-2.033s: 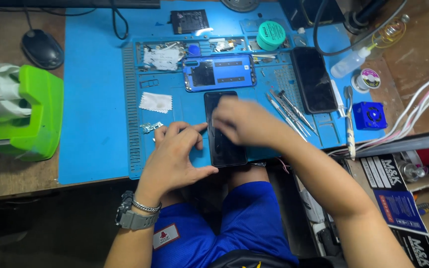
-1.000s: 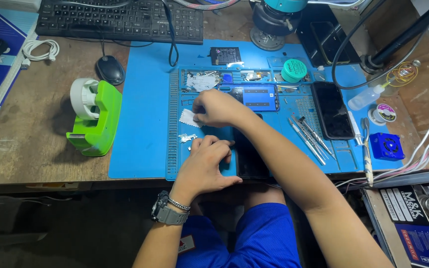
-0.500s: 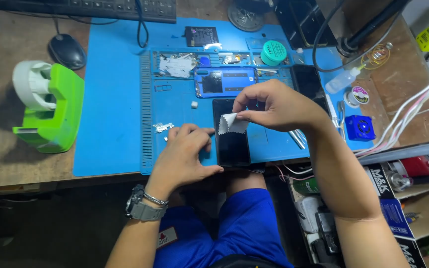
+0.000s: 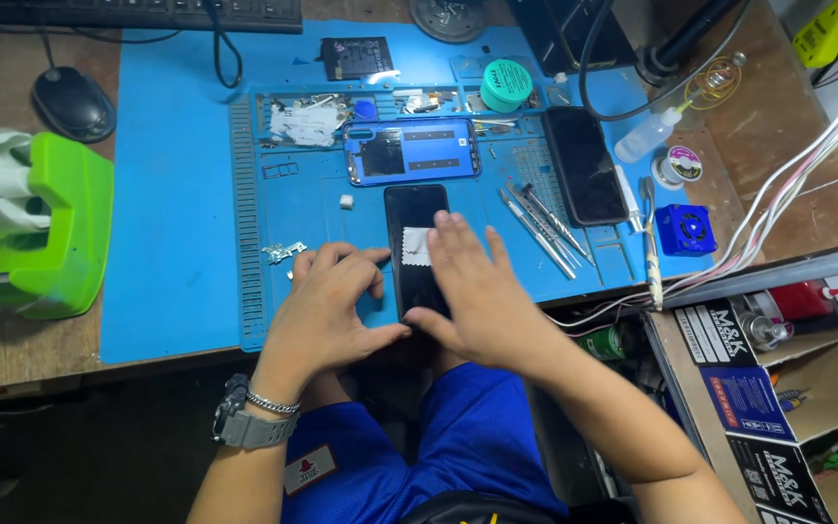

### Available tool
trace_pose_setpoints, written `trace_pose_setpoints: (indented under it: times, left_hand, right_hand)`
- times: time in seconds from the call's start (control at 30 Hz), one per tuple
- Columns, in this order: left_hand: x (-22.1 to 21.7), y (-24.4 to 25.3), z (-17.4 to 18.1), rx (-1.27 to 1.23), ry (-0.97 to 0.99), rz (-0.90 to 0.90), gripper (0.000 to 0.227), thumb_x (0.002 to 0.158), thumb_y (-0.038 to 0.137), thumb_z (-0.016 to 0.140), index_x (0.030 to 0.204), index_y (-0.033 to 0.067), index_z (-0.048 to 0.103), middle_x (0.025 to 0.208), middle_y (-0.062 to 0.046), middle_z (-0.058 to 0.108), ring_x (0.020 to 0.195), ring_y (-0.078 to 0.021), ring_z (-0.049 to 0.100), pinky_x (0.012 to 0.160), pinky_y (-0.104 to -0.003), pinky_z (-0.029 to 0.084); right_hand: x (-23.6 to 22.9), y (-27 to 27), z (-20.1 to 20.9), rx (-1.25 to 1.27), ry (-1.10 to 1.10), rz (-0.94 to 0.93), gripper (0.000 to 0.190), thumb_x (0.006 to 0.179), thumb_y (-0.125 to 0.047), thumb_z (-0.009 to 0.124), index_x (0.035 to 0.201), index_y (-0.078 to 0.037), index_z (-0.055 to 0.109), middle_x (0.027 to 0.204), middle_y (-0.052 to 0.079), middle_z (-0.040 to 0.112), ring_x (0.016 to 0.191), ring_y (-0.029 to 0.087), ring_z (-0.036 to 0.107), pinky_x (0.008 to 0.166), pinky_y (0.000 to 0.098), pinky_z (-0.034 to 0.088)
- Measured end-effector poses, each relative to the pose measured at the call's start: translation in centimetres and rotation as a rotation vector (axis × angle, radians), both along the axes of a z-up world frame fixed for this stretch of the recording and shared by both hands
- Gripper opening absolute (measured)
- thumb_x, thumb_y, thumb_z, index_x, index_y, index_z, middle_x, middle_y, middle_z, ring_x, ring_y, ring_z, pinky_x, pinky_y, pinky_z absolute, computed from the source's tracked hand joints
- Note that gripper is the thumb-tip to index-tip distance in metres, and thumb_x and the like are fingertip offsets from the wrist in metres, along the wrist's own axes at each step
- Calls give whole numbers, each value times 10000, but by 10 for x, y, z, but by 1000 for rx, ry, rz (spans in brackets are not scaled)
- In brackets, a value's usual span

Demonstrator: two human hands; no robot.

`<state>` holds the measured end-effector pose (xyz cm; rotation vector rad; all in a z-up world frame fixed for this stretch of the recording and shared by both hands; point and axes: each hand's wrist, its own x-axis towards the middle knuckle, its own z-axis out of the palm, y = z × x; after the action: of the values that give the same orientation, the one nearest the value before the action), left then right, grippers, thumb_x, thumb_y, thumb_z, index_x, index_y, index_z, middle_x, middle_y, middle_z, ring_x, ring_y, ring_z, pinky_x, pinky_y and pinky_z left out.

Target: The person retrieves a small bottle of liquid and a cotton swab from a shelf. They apply the liquid to the swab and wipe the screen of a smartphone. Afterward, they use a white cloth to wipe the screen again, finishing the cleaning process.

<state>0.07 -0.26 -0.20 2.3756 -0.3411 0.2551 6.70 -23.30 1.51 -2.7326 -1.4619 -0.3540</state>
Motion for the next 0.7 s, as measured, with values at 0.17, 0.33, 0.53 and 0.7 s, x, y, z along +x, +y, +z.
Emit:
trace_pose_setpoints:
  times: [0.17,0.33,0.53,0.7]
  left_hand:
    - [4,2,-22,67,-11,34,457,619,462,855,835,227,528,1249,67,702,1195,-225,543,979,-450,346]
    - [5,4,-26,62,5,20,535,618,615,822,839,219,539,1250,45,706,1204,-242,543,1004,-462,342]
    - [-1,-1,7,28,1,4,483,634,439,914,849,173,572,1256,-74,715,1168,-339,560,979,-508,340]
    - [1,-1,-1,64,-6,15,348,714,426,791,827,208,544,1198,26,729,1195,-264,561,977,-476,351]
  right_hand:
    - [-16,26,-7,30,255,-124,1128,959,-812,340,1549,145,248,1622,395,210,1532,510,178,1211,666,5]
    - [-25,29,-12,17,242,-161,1168,931,-854,304,1545,139,272,1630,375,216,1544,487,166,1234,625,17]
    - [-46,13,-4,-42,249,-91,1183,912,-887,263,1539,115,294,1626,354,244,1540,477,185,1227,639,22]
    - [8,33,-11,-18,198,-105,1082,953,-811,281,1541,96,333,1629,333,280,1534,460,253,1218,662,73]
